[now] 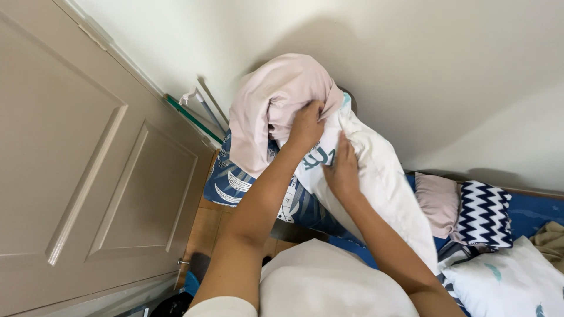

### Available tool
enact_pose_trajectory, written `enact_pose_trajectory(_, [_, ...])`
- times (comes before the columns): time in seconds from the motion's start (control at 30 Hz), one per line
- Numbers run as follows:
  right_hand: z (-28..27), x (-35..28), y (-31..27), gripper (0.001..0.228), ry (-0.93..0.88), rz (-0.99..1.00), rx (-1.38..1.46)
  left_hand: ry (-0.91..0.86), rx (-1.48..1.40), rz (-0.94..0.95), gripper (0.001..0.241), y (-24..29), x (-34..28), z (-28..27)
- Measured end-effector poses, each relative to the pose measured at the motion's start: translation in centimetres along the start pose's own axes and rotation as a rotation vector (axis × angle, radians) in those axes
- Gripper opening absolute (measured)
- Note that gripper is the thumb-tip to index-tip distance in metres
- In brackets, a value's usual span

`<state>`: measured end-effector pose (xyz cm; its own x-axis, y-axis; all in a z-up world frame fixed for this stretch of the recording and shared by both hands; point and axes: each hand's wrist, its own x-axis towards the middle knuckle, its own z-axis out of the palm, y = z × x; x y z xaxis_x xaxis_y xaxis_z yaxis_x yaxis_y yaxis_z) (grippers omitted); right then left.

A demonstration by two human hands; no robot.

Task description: The person inserts a pillow into a light pink pillowcase on a chair. They repeatedly adjust the corners and edges, pulling the fabric over the pillow and smoothing it. The pillow remains on the chair throughout the clip.

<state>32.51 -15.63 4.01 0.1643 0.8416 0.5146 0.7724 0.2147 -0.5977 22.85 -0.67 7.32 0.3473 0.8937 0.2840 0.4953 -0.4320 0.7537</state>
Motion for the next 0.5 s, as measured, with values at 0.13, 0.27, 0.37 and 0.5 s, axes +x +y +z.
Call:
enact_pose_trajectory(0.13, [0.9, 1.5, 3.4, 0.111, 0.045, 0.152, 0.167, 0.113, 0.118, 0.160, 0.025, 5.2, -3.0, -1.5])
enact_pose_trajectory(0.27, [0.1, 3.2, 3.4, 0.106, 0.055, 0.277, 0.417, 0.220, 0.244, 0.389, 0.019, 5.3, -5.3, 0.9])
enact_pose_trajectory(0.37, [1.4, 3.9, 5.5, 0.088, 0.101, 0.149, 0.486, 0.162, 0.233, 0.442, 0.022, 5.2, -6.6, 1.5])
enact_pose_trajectory(0.5, [0.4, 5.5, 5.1, 0.042, 0.127, 0.040, 0.408, 0.175, 0.099, 0.474, 0.024, 6.7, -7.6, -1.1])
